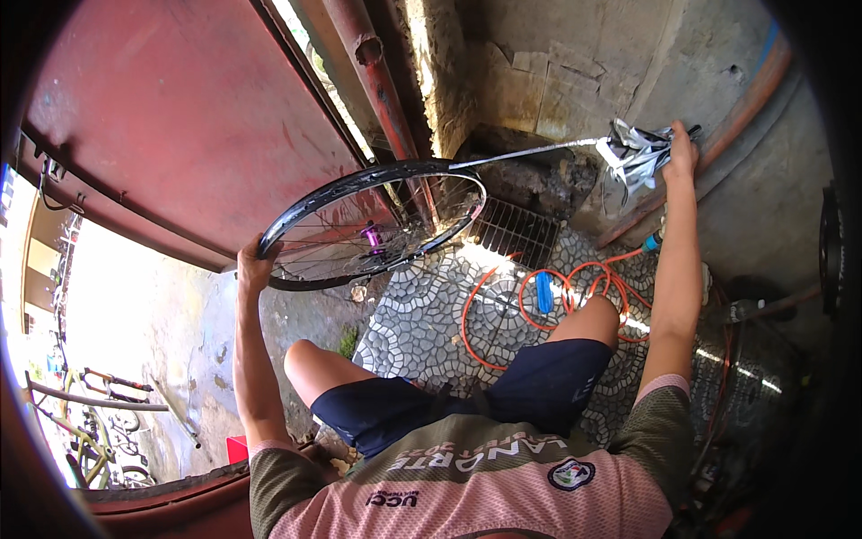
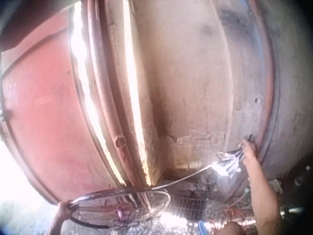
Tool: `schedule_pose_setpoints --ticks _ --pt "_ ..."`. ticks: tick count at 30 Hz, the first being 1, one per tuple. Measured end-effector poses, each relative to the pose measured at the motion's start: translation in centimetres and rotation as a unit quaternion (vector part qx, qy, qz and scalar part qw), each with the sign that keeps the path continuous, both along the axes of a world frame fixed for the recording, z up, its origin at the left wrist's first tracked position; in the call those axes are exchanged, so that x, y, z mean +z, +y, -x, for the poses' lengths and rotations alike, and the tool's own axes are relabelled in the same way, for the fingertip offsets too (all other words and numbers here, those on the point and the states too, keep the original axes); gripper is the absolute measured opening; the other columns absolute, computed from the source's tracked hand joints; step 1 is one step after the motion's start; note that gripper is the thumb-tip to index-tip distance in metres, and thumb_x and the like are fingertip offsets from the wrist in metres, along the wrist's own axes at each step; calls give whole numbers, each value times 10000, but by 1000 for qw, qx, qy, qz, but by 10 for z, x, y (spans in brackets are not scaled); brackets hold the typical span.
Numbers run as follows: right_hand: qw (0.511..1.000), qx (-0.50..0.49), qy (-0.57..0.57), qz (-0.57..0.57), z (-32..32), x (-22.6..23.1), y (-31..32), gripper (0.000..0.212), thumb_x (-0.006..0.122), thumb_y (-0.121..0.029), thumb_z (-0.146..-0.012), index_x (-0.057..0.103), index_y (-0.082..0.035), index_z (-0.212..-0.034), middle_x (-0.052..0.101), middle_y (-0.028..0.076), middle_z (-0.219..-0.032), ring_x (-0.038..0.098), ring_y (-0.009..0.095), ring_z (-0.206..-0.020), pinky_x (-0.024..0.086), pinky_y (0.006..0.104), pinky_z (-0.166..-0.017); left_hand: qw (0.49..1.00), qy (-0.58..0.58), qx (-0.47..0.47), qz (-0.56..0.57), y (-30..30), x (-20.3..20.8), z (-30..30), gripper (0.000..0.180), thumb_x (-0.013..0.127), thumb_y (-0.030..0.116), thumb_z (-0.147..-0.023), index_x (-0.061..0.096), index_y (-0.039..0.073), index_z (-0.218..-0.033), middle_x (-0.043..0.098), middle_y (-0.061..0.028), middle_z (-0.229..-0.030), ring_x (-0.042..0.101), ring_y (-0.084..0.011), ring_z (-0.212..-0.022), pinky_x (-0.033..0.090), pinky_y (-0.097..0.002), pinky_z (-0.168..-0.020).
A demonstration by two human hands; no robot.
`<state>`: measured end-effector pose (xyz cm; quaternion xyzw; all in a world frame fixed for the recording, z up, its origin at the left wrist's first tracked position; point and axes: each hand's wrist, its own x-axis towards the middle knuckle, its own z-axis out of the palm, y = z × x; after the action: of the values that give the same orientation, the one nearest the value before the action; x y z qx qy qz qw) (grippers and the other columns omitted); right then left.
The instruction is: The person sits on the floor and cleans a bicycle wheel using a cloth and a brush, then rinses it with a hose. Afterward, they stand, carry the wheel into a workshop, and place it on a workbench.
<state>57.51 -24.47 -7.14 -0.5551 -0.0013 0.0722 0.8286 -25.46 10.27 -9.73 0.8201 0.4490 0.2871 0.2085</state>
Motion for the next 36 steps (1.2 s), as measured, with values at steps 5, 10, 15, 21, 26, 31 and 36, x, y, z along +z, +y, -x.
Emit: schedule_pose_setpoints --ticks 5,10,15,21,26,31,36 --pt "984 -141 -105 -25 2 49 -5 533 765 -241 -903 670 203 -1183 743 204 -1217 720 250 -1035 572 400 -892 998 -69 6 2 11 -22 23 224 835 218 -956 742 27 -1026 626 13 -735 515 -94 -715 475 -318 -680" --pt "952 -219 -181 113 -24 76 5 534 805 -286 -858 701 193 -1067 783 194 -1087 729 245 -924 566 393 -844 998 -31 50 20 20 -39 83 211 822 225 -969 756 31 -1022 643 27 -737 531 -83 -719 474 -327 -669" --pt "958 -99 -258 73 -22 89 8 454 830 -210 -813 694 111 -1104 750 116 -974 695 220 -839 567 378 -807 997 -69 34 11 16 -63 64 239 826 232 -958 757 16 -1034 674 -21 -742 557 -103 -721 485 -339 -682" --pt "773 198 -520 303 188 48 116 556 862 -454 -855 692 -96 -1244 743 118 -1067 719 221 -962 576 397 -882 999 -4 46 -29 3 -51 86 279 814 203 -949 738 -10 -1112 728 -113 -854 618 -163 -781 514 -367 -748" --pt "555 528 -345 543 303 -42 167 1043 482 -1006 -822 828 -26 -921 788 194 -931 771 348 -872 579 459 -910 999 0 43 -13 -1 -37 77 258 812 182 -948 725 -4 -1103 708 -103 -838 596 -151 -776 513 -353 -753" --pt "714 641 -19 282 327 -99 183 626 648 -631 -1011 767 -25 -907 720 87 -803 689 185 -704 556 361 -636 997 -41 56 -38 6 -42 73 228 815 181 -948 712 10 -1059 651 -61 -790 514 -123 -752 478 -334 -714" --pt "794 595 99 74 303 -96 165 328 655 -311 -1033 597 -126 -768 602 24 -702 574 138 -554 503 297 -530 995 -91 33 11 -4 -27 30 241 807 213 -977 699 2 -1018 603 3 -772 469 -110 -747 447 -323 -693"
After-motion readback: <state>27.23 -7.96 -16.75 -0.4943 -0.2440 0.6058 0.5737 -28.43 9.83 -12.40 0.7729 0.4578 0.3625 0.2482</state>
